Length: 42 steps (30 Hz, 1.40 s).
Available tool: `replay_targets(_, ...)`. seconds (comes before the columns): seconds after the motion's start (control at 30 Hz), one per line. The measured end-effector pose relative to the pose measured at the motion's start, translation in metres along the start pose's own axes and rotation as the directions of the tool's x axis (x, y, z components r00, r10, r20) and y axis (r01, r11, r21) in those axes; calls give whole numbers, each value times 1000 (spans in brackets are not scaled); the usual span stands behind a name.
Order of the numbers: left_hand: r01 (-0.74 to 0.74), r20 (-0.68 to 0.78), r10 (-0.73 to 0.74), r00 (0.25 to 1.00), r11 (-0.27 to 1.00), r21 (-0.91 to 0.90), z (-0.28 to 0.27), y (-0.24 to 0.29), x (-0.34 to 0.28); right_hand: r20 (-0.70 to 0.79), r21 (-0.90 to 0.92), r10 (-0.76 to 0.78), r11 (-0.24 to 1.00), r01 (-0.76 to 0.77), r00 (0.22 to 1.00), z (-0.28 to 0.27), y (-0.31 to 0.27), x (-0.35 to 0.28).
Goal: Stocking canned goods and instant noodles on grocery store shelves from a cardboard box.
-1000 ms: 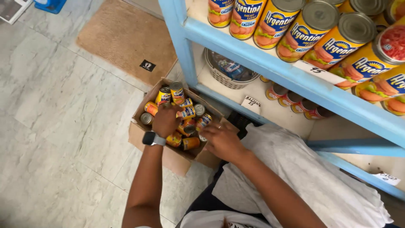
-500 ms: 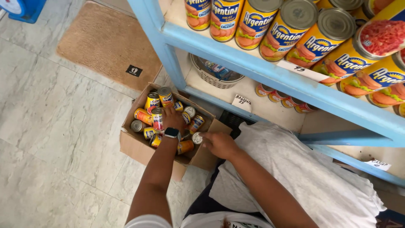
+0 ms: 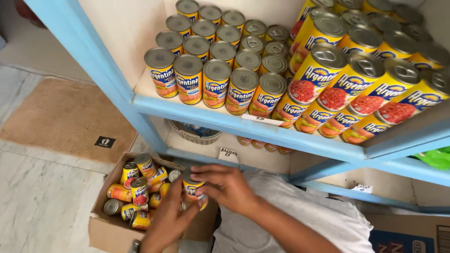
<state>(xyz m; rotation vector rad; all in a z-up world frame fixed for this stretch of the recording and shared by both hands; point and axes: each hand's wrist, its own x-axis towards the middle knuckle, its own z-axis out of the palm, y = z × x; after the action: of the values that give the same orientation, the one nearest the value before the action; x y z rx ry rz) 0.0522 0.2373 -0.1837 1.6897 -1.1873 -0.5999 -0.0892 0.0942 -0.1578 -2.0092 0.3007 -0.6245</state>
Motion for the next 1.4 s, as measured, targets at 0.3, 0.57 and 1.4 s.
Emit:
replay_targets(0.3, -443, 2, 443, 896, 895, 50, -69, 182, 116, 148, -795, -475, 465, 390, 867, -148, -200, 69)
replay_targets(0.57, -690, 44, 701, 711, 709, -148, -20, 197, 242, 148, -984, -421, 30, 177, 895, -221, -177, 119)
replay_targets(1.4, -536, 359, 495, 791, 844, 17, 15, 176, 321, 166, -952, -347, -300, 59, 923, -251, -124, 162)
